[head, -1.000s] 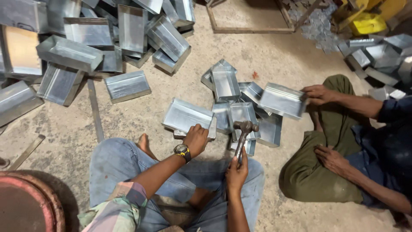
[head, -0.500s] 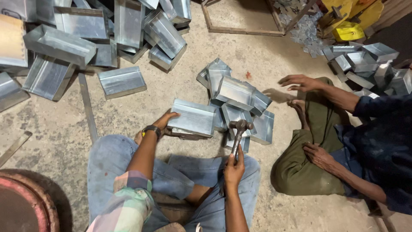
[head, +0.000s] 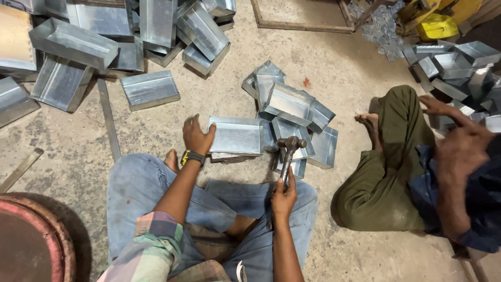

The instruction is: The person uses a hammer to bend and shape the edges of small metal trays against a metal block while sitting on the floor.

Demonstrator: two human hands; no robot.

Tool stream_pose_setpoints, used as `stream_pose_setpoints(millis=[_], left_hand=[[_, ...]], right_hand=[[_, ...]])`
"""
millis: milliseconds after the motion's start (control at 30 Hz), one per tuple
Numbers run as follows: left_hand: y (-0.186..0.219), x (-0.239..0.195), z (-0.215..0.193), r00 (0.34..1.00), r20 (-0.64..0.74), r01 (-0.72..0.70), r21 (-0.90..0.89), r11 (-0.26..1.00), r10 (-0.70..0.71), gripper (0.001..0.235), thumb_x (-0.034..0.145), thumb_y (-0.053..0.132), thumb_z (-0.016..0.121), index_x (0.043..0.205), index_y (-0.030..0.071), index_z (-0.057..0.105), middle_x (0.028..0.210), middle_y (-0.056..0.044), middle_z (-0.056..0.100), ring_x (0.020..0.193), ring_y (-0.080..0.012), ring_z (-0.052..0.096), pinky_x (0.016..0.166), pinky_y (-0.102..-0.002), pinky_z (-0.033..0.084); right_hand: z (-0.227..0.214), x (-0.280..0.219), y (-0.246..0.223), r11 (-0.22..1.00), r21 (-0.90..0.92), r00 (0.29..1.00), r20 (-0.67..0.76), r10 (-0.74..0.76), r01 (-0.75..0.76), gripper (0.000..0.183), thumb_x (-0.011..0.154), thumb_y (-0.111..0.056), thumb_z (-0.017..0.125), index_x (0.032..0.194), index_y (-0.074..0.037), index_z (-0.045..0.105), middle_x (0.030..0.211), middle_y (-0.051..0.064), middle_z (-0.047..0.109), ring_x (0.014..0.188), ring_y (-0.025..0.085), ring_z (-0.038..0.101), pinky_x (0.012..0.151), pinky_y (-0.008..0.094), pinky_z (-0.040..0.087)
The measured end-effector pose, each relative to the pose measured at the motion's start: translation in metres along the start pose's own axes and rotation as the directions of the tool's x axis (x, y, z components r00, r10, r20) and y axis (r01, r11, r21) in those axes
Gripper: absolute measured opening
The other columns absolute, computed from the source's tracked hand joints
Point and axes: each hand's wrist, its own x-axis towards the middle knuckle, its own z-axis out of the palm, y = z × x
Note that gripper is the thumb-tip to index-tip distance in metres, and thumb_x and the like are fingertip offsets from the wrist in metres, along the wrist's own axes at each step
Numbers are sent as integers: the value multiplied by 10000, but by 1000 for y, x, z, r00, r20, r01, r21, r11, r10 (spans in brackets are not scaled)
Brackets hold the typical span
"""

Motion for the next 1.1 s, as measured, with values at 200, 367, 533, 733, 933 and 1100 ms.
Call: stream_pose_setpoints(millis=[200, 367, 533, 733, 933, 1100], left_hand=[[84, -9, -11, 821, 412, -472, 98, 876, 396, 906, 929, 573, 520, 1556, -47, 307, 1657, -239, 234, 1544, -423, 156, 1222, -615, 87], [99, -1, 6, 836, 495, -406, 266, 874, 238, 902, 917, 550, 474, 1576, -34, 275, 1686, -207, 160, 1565, -400, 56, 1203, -695, 6], [98, 8, 13, 836, 506, -390, 275, 879, 213, 936, 870, 505, 514, 1596, -19, 242, 1710, -187, 106, 1575, -390, 24, 1200, -698, -3], [99, 7, 18, 816, 562, -357, 309, 881, 134, 953, 855, 502, 525, 1608, 23, 190, 1717, -134, 26, 1574, -364, -47, 1172, -727, -21], [97, 9, 17, 810, 568, -370, 307, 877, 142, 997, 840, 502, 558, 1621, 16, 174, 1724, -128, 11, 1575, -365, -59, 1171, -735, -31], [113, -3, -6, 785, 613, -346, 313, 884, 90, 1110, 758, 530, 646, 1618, 31, 154, 1721, -141, -17, 1568, -379, -82, 1173, -724, -41]], right_hand=[[-3, -22, -59, 985, -30, 986, -2, -168, 168, 561, 1011, -82, 611, 1558, -103, 486, 689, -23, 543, 559, 40, 447, 487, 226, 365], [-18, -45, -109, 944, 91, 948, -44, -314, 317, 578, 1003, -49, 578, 1554, -58, 406, 739, -22, 600, 554, 36, 491, 482, 208, 406], [5, -28, -94, 933, -53, 929, -83, -359, 356, 570, 1011, -36, 595, 1564, -55, 457, 802, 42, 586, 606, 71, 494, 507, 242, 397], [14, -10, -54, 769, -373, 850, 135, -509, 520, 546, 1042, -44, 603, 1577, -97, 510, 1160, 204, 718, 996, 148, 701, 784, 319, 552], [13, -16, -50, 905, -293, 950, 42, -310, 308, 526, 974, -61, 590, 1493, -101, 511, 1199, 204, 735, 799, 171, 657, 725, 335, 533], [22, -9, -67, 898, -370, 972, 91, -219, 237, 550, 951, -43, 653, 1488, -116, 560, 1047, 168, 747, 751, 157, 637, 705, 317, 529]])
